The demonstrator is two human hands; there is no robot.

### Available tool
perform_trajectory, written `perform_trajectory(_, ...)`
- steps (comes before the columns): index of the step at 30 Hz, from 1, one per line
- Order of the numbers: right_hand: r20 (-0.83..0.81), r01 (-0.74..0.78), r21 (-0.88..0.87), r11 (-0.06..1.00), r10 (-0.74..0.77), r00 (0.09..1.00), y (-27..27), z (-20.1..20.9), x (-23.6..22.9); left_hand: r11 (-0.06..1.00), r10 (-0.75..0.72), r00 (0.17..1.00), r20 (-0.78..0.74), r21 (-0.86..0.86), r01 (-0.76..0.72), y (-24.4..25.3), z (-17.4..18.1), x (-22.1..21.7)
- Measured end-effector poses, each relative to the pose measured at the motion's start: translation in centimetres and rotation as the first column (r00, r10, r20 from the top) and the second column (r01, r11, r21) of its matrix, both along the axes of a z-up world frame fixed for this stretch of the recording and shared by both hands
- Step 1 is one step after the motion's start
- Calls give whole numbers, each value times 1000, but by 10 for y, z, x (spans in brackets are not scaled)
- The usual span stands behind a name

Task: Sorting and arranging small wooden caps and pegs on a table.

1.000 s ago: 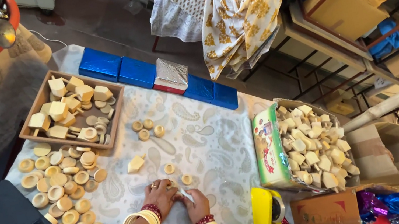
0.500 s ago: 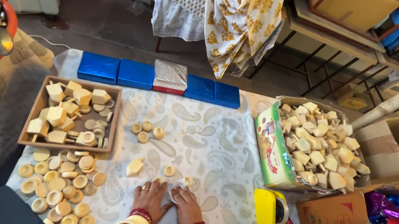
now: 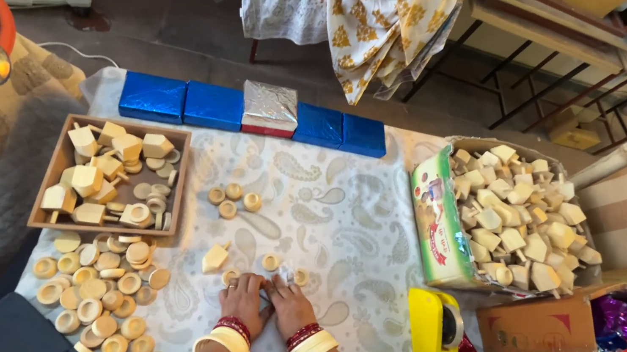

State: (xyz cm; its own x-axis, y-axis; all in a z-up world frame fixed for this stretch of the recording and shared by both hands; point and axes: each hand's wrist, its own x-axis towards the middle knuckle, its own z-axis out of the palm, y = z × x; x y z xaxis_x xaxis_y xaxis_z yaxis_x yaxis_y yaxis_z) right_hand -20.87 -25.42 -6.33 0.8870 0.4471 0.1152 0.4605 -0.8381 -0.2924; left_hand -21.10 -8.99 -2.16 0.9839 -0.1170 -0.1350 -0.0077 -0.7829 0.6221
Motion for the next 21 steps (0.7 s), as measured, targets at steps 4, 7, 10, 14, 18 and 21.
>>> perform_trajectory(4,51,-53,143,988,46,998,1,11,6,998,61,998,7,13,-62,-7,-28,21)
perform_trajectory(7,39,-37,199,979,30,999,3,21,3,988,65,984,166,-148,-40,-2,-50,16)
perform_trajectory(10,-48,113,353,929,-103,994,4,19,6,980,32,987,156,-200,0,6,-40,17)
perform_trajectory(14,-110,224,492,841,-195,975,6,36,12,979,23,991,131,-204,5,10,-47,15)
perform_trajectory(18,57,0,431,902,-27,998,16,76,9,994,9,995,97,-105,2,4,-64,19)
perform_trajectory(21,108,-119,370,921,85,991,13,64,9,995,21,996,83,-104,-12,6,-51,17)
